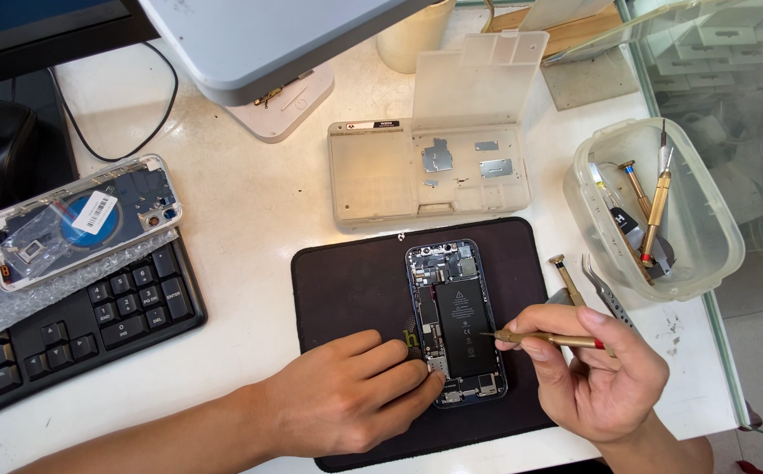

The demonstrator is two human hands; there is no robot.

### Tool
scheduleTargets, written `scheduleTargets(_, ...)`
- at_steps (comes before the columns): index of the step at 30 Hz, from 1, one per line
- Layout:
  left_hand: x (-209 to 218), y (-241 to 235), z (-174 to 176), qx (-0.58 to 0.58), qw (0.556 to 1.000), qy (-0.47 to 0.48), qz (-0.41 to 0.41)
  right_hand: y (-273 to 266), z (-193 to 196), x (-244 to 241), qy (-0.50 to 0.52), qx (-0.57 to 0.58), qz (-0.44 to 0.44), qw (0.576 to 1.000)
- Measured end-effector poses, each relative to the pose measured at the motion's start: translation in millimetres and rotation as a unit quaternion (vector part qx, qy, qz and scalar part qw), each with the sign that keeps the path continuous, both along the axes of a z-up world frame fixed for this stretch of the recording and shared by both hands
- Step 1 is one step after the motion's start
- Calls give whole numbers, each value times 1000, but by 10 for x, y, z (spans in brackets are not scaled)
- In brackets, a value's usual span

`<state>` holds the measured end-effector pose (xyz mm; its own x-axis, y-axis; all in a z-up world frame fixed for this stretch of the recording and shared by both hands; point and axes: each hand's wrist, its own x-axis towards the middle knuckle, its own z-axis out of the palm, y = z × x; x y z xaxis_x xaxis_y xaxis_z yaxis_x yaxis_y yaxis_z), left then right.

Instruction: The person uses a screwdriver to remove screws from a disassembled smartphone placed on a black mat. They place the removed screws into a clear plastic parts organizer. The person continues unscrewing and organizing components throughout the clip.

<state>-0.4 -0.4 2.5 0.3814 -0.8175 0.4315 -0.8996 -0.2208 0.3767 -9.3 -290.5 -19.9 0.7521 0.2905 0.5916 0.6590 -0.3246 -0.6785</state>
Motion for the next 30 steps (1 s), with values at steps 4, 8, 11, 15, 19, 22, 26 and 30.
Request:
scheduleTargets(4,-6,11,-2,8,1000,-26,3,-1,-58,0,8,5,56,998)
scheduleTargets(8,-12,5,-14,7,1000,-27,4,73,-111,-23,84,31,147,985)
scheduleTargets(11,-13,2,-16,0,1000,-21,2,145,-135,20,41,-23,147,988)
scheduleTargets(15,-11,5,-19,3,1000,-25,0,203,-104,74,11,-46,168,985)
scheduleTargets(19,-6,4,-22,-4,1000,-23,4,241,-69,89,-14,-57,162,985)
scheduleTargets(22,-6,8,-24,2,1000,-22,3,245,-61,86,10,-56,170,984)
scheduleTargets(26,-2,6,-27,-1,1000,-15,3,246,-59,77,38,-55,179,982)
scheduleTargets(30,-8,8,-38,-2,1000,-7,5,266,-42,73,24,-73,168,983)
